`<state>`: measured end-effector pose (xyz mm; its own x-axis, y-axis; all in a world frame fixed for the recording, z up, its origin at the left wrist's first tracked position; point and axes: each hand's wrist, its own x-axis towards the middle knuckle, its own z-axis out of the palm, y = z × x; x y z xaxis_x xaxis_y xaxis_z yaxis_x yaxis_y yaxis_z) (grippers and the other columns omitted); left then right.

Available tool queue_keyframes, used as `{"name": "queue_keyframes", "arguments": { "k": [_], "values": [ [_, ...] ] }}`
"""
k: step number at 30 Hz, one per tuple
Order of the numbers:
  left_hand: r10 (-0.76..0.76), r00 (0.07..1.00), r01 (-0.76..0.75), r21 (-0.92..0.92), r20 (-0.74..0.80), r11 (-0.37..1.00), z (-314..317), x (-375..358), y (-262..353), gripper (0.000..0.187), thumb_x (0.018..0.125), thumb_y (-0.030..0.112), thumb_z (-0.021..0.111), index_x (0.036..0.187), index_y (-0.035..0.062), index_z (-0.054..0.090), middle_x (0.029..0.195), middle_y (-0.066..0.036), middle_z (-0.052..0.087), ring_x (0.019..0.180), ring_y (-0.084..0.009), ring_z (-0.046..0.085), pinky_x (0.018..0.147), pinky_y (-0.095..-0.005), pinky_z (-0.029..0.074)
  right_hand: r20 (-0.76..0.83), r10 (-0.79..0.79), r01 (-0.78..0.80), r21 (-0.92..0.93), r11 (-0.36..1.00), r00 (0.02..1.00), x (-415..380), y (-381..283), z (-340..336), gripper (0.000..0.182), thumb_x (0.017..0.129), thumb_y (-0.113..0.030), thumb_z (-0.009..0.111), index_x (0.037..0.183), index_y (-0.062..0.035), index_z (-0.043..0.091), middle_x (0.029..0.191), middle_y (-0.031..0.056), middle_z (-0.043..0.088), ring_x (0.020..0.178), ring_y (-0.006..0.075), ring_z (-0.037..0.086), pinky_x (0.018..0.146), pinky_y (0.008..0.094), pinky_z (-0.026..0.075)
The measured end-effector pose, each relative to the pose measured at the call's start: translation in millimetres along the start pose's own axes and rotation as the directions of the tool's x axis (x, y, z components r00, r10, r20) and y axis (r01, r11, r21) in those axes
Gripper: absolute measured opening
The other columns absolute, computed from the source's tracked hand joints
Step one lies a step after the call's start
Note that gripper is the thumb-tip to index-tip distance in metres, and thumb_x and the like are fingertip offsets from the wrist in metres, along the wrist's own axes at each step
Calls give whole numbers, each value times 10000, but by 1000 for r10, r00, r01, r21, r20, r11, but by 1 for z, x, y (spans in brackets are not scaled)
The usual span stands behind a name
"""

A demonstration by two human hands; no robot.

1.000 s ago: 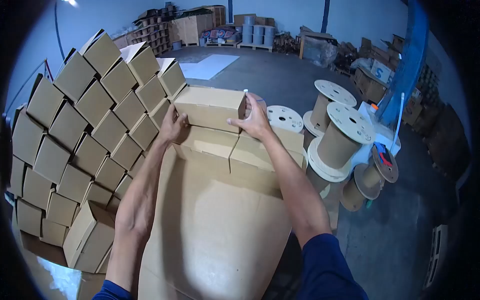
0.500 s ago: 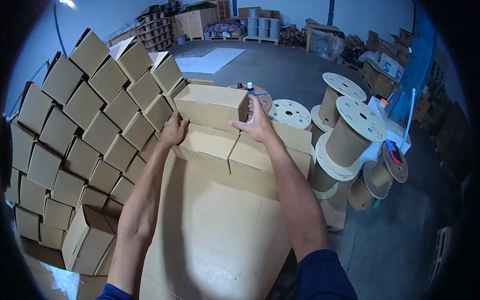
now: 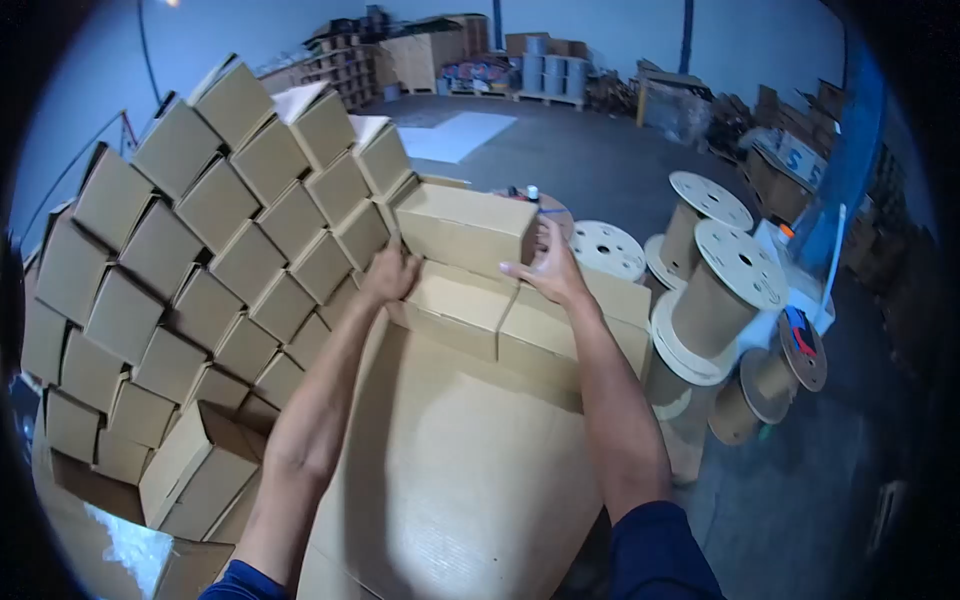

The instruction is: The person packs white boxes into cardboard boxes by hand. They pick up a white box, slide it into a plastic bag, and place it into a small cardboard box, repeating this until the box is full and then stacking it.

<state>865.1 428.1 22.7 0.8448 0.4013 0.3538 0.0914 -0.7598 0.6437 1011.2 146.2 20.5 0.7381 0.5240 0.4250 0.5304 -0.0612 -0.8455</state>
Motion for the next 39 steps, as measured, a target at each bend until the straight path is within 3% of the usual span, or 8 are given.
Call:
{"name": "queue_keyframes", "arguments": {
  "k": [3,5,8,19,23,27,31,39],
  "values": [
    [-39,989,47,56,-140,997,-33,-42,45,560,972,277,640,1404,-46,491,1231,-308,678,1166,-468,649,1053,-513,498,-73,-222,228,99,969,972,13,37,-12,1157,851,-270,863,1634,-52,39,1623,202,273,1437,343,403,1187,468,379],
    [115,968,-98,86,-222,991,-57,-70,55,514,956,244,664,1365,-42,543,1197,-281,691,1178,-437,649,1071,-508,488,-205,-175,210,163,964,963,13,42,-16,867,979,-464,675,1607,-45,250,1640,183,276,1455,290,375,1201,427,338],
    [233,947,-226,55,-223,973,-125,-109,90,340,937,188,679,1210,-14,663,1125,-234,706,1137,-393,667,1040,-482,504,-493,-88,194,169,966,866,3,-16,-16,416,1025,-299,599,1326,-14,577,1423,135,528,1294,251,529,1138,389,382],
    [548,753,-208,658,-365,724,-318,-118,195,268,930,210,679,1130,34,704,1178,-176,660,1164,-359,610,1043,-469,466,188,-454,420,194,887,871,0,-288,132,268,903,-59,698,1159,-2,640,1170,101,671,1077,174,665,792,296,575],
    [667,561,50,824,-491,565,-382,-137,197,332,901,290,711,1120,40,716,1115,-186,688,1089,-373,636,1011,-463,467,228,-692,619,319,717,685,-20,-372,197,464,880,-108,718,1299,27,573,1234,186,665,1140,277,673,859,369,599],
    [291,610,527,652,-737,545,-471,-177,210,664,896,510,702,1299,-16,658,1233,-261,682,1214,-376,641,1068,-487,486,154,-860,728,473,496,487,-36,-446,258,563,849,-146,739,1335,45,529,1285,221,633,1201,362,636,986,414,549],
    [-350,802,596,682,-484,423,-553,-212,223,1024,728,699,793,1451,14,554,1395,-283,606,1330,-393,578,1109,-481,483,58,-942,917,215,336,331,-43,-506,298,751,799,-307,786,1394,31,478,1364,250,562,1350,419,493,1163,485,386],
    [-434,856,512,349,-279,785,-573,-259,168,1043,794,668,791,1522,6,446,1397,-279,590,1194,-370,665,823,-466,663,418,-756,842,-44,537,504,-43,-554,334,1265,698,-524,836,1599,60,169,1455,309,539,1453,419,436,1242,698,45]
  ]
}}
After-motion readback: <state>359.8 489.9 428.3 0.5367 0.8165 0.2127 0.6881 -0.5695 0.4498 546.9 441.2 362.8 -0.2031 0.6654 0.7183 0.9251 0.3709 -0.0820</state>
